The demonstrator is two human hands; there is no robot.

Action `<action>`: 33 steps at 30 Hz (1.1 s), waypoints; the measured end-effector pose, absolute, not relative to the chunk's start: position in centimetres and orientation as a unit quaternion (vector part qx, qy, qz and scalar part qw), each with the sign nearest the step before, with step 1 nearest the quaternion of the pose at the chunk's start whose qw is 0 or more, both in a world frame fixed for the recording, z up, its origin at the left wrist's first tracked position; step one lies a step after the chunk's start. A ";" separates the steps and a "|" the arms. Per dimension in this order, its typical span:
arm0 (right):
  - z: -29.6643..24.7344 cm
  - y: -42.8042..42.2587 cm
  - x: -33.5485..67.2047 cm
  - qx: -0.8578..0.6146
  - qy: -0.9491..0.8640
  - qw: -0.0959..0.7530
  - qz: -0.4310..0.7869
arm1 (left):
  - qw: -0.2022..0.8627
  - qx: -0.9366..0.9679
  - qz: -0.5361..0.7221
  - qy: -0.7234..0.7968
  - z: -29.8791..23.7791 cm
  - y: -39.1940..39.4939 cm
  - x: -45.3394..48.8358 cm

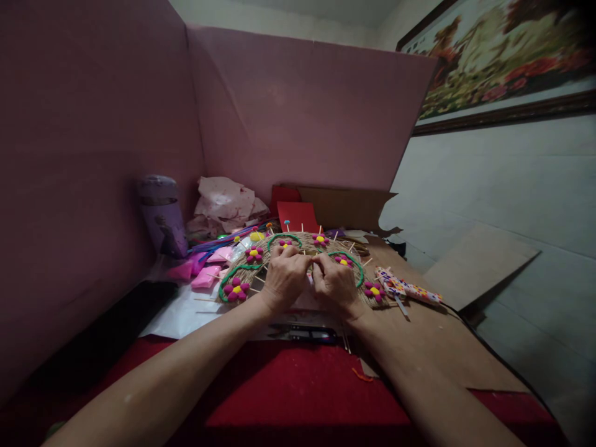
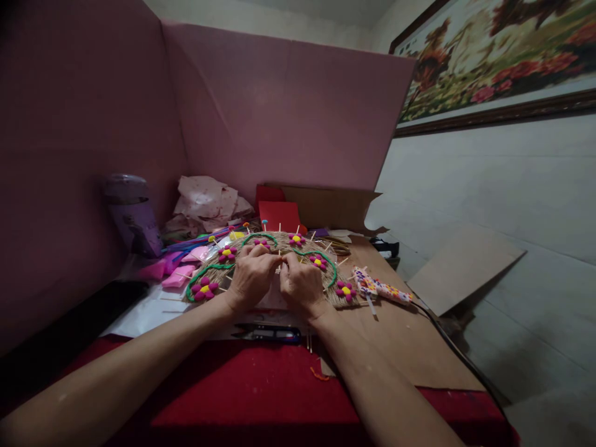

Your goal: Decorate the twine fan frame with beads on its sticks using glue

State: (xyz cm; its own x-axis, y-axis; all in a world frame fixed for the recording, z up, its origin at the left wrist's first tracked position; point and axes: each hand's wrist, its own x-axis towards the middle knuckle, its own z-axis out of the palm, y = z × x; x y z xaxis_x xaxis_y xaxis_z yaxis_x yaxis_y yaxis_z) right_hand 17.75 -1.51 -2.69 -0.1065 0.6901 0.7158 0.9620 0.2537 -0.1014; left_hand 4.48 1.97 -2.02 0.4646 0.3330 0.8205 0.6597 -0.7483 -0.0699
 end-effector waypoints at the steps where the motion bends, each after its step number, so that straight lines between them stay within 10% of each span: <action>1: -2.7 -1.5 17.7 -0.574 -0.718 0.338 -0.199 | 0.195 -0.833 -0.424 -0.297 -2.0 1.9 4.5; 24: -2.5 -1.8 17.3 -0.583 -0.698 0.365 -0.200 | 0.085 -0.830 -0.442 -0.330 -1.3 1.6 4.6; 33: -2.1 -2.0 17.6 -0.561 -0.698 0.392 -0.210 | -0.200 -0.791 -0.479 -0.325 -1.2 2.1 5.0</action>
